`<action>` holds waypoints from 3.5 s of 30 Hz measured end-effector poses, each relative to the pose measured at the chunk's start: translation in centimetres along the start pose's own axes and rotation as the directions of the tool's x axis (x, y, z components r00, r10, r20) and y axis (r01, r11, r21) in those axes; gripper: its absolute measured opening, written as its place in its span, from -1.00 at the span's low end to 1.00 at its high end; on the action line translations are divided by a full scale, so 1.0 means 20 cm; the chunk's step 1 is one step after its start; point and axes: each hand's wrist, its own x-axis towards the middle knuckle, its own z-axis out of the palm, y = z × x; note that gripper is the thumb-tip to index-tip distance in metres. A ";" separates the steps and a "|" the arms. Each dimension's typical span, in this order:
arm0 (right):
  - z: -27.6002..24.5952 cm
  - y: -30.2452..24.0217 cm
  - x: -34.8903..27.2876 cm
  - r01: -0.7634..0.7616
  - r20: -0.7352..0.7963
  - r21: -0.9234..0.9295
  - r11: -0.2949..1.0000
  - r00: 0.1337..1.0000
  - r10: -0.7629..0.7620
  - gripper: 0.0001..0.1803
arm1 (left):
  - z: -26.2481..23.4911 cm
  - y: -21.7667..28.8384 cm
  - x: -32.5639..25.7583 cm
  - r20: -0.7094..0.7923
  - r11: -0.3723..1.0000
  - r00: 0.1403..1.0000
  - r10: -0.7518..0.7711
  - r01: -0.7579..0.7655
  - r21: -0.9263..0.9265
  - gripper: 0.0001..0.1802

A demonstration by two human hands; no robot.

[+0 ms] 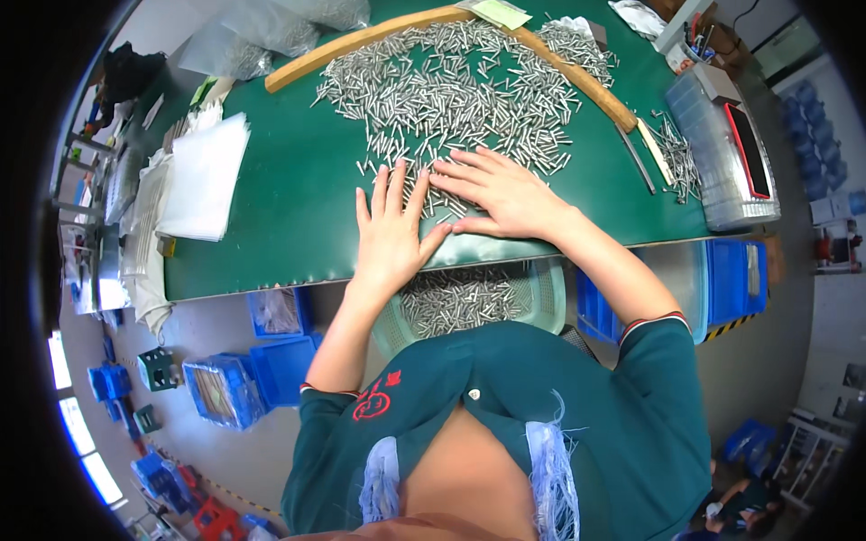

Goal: Inspecting and sorting small metal industrial pins at a workbench.

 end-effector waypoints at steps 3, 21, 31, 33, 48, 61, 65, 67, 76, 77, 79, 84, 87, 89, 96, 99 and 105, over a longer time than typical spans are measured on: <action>0.00 0.00 -0.01 -0.013 -0.039 0.045 0.999 0.999 0.015 -0.27 | -0.02 0.01 0.00 0.011 0.997 1.000 -0.006 0.006 -0.079 -0.21; 0.00 -0.12 -0.14 -0.069 -0.438 0.006 0.998 0.897 0.065 -0.85 | -0.08 -0.06 -0.31 -0.427 0.881 0.859 -0.283 0.057 -0.469 -0.78; 0.04 -0.16 -0.14 -0.177 -0.394 0.123 0.977 0.895 0.212 -0.82 | -0.11 0.09 -0.12 -0.181 0.974 0.973 -0.143 0.107 -0.198 -0.76; 0.05 -0.16 -0.13 -0.161 -0.389 0.157 0.974 0.897 0.211 -0.81 | -0.09 0.11 -0.06 -0.172 0.982 0.978 -0.118 0.089 -0.167 -0.80; 0.00 -0.16 -0.19 -0.268 -0.077 0.116 0.956 0.958 0.277 -0.41 | -0.06 0.08 0.10 0.074 0.995 0.993 0.090 -0.087 -0.043 -0.56; 0.02 -0.16 -0.25 -0.178 -0.367 0.258 0.950 0.891 0.267 -0.80 | -0.16 0.06 -0.25 -0.309 0.938 0.927 -0.211 0.103 -0.332 -0.81; 0.03 -0.20 -0.19 -0.201 -0.377 0.189 0.961 0.889 0.260 -0.82 | -0.14 0.15 -0.18 -0.229 0.963 0.972 -0.061 -0.003 -0.271 -0.81; 0.05 -0.21 -0.15 -0.198 -0.370 0.173 0.965 0.895 0.250 -0.80 | -0.11 0.16 -0.12 -0.204 0.963 0.979 -0.032 -0.024 -0.268 -0.77; 0.06 -0.23 -0.17 -0.142 -0.325 0.224 0.964 0.922 0.211 -0.79 | -0.11 0.17 -0.14 -0.069 0.981 0.997 -0.017 0.004 -0.195 -0.75; 0.06 -0.23 -0.17 -0.142 -0.322 0.227 0.963 0.923 0.212 -0.79 | -0.12 0.16 -0.16 -0.069 0.984 0.997 -0.022 0.009 -0.179 -0.76; 0.05 -0.24 -0.16 -0.135 -0.293 0.224 0.965 0.935 0.199 -0.79 | -0.13 0.15 -0.19 -0.078 0.983 0.997 -0.012 -0.002 -0.184 -0.77; 0.06 -0.25 -0.15 -0.103 -0.285 0.238 0.966 0.943 0.171 -0.80 | -0.12 0.15 -0.20 -0.103 0.980 0.995 -0.006 -0.015 -0.198 -0.78; 0.04 -0.27 -0.15 -0.110 -0.284 0.205 0.973 0.944 0.167 -0.80 | -0.12 0.15 -0.19 -0.117 0.974 0.993 -0.006 -0.020 -0.224 -0.77; 0.04 -0.28 -0.17 -0.131 -0.304 0.214 0.968 0.933 0.194 -0.79 | -0.14 0.16 -0.17 -0.120 0.964 0.993 -0.013 -0.020 -0.264 -0.75; 0.05 -0.30 -0.18 -0.161 -0.224 0.290 0.943 0.947 0.231 -0.77 | -0.12 0.12 -0.03 -0.024 0.992 0.996 0.090 -0.092 -0.082 -0.85; 0.06 -0.29 -0.19 -0.146 -0.256 0.274 0.951 0.942 0.219 -0.78 | -0.15 0.12 -0.05 -0.033 0.994 0.999 0.025 -0.028 -0.104 -0.86; 0.05 -0.31 -0.17 -0.192 -0.261 0.295 0.936 0.926 0.272 -0.73 | -0.18 0.17 -0.17 -0.021 0.981 0.995 -0.094 0.089 -0.173 -0.82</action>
